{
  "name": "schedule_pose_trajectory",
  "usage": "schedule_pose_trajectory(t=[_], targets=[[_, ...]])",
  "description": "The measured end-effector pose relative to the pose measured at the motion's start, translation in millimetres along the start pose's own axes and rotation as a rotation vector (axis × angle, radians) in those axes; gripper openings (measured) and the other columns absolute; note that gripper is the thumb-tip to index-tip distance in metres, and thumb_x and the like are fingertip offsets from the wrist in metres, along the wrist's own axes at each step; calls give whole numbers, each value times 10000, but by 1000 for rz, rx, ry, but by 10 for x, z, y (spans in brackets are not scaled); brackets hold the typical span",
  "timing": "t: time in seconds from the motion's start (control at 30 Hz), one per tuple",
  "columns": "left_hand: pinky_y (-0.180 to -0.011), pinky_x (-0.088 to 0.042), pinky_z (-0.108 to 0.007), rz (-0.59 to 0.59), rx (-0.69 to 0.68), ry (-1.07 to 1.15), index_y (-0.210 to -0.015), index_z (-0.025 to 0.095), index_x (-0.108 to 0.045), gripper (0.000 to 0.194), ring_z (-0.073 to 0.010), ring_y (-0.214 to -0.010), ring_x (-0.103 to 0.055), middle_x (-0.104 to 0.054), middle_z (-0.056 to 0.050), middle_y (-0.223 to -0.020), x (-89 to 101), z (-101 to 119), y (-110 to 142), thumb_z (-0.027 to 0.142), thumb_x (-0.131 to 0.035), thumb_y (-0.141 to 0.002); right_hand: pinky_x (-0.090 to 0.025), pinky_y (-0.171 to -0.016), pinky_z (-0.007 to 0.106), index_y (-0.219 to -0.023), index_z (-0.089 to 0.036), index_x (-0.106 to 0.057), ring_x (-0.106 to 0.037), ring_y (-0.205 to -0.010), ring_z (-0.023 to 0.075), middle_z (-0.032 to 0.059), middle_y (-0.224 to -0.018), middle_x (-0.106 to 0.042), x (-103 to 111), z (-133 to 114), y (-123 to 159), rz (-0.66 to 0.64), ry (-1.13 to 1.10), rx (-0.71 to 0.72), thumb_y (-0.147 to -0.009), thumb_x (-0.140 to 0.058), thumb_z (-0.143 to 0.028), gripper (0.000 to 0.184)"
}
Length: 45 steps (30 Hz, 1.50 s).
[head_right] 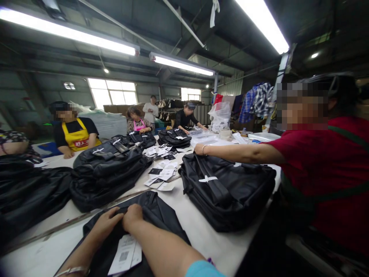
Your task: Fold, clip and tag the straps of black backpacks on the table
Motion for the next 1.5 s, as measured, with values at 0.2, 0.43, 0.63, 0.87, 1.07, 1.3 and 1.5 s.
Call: schedule_pose_trajectory(t=[0.2, 0.43, 0.63, 0.87, 1.07, 1.3, 1.5], targets=[[-987, -484, -362, 32, 27, 183, -968, 201, -743, 425, -256, -1083, -639, -725, -47, -1075, 51, -141, 119, 423, -420, -803, -494, -629, 238, -894, -138, -767, -708, -834, 240, 131, -893, -748, 5, 7, 62, -26, -23, 22, -700, -659, -200, 231], [-947, -517, -361, 6, 111, -6, -983, 224, -759, 420, -292, -1058, -657, -740, -41, -1034, 101, -286, 22, 468, -578, -693, -522, -720, 293, -928, -122, -753, -698, -908, 287, 166, -953, -734, 27, -28, 133, -22, 29, 72, -671, -610, -141, 295], [-910, -519, -332, 8, 81, -124, -912, 250, -772, 367, -281, -1028, -666, -752, -23, -981, 46, -115, 116, 472, -559, -712, -522, -682, 292, -934, -116, -744, -702, -873, 287, 169, -933, -735, 34, -17, 165, -52, 56, 112, -685, -598, -163, 292], [-997, -447, -336, 143, -44, -233, -1001, 222, -730, 412, -246, -1067, -621, -712, -47, -1086, -27, 43, 236, 432, -450, -783, -522, -734, 296, -1000, -93, -728, -689, -938, 280, 183, -1003, -720, 41, -1, 122, -58, 78, 137, -757, -547, -170, 313], [-976, -451, -314, 190, -51, -270, -971, 228, -704, 363, -234, -1035, -616, -694, -39, -1070, -48, 8, 233, 421, -446, -805, -519, -733, 275, -996, -99, -724, -690, -923, 256, 166, -988, -727, 48, -8, 129, -73, 105, 136, -756, -545, -161, 306], [-846, -491, -424, 393, 112, -543, -988, 113, -617, 400, -318, -990, -609, -640, -182, -1019, 50, 151, 306, 347, -299, -923, -522, -751, 312, -964, -125, -736, -683, -923, 269, 154, -980, -732, 80, -71, 167, -104, 149, 158, -764, -562, -224, 283], [-760, -494, -388, 287, 301, -372, -896, 114, -650, 353, -292, -862, -647, -696, -156, -859, 304, 297, 385, 260, -330, -924, -484, -754, 300, -873, -210, -742, -669, -909, 243, 85, -958, -740, 114, -119, 418, -162, 127, 261, -846, -534, -360, 258]])
Point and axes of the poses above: each hand's wrist, its own y-axis away from the middle knuckle, its own x-axis out of the back of the hand, z = x × y, the point moved 5 cm from there along -y, towards the middle knuckle
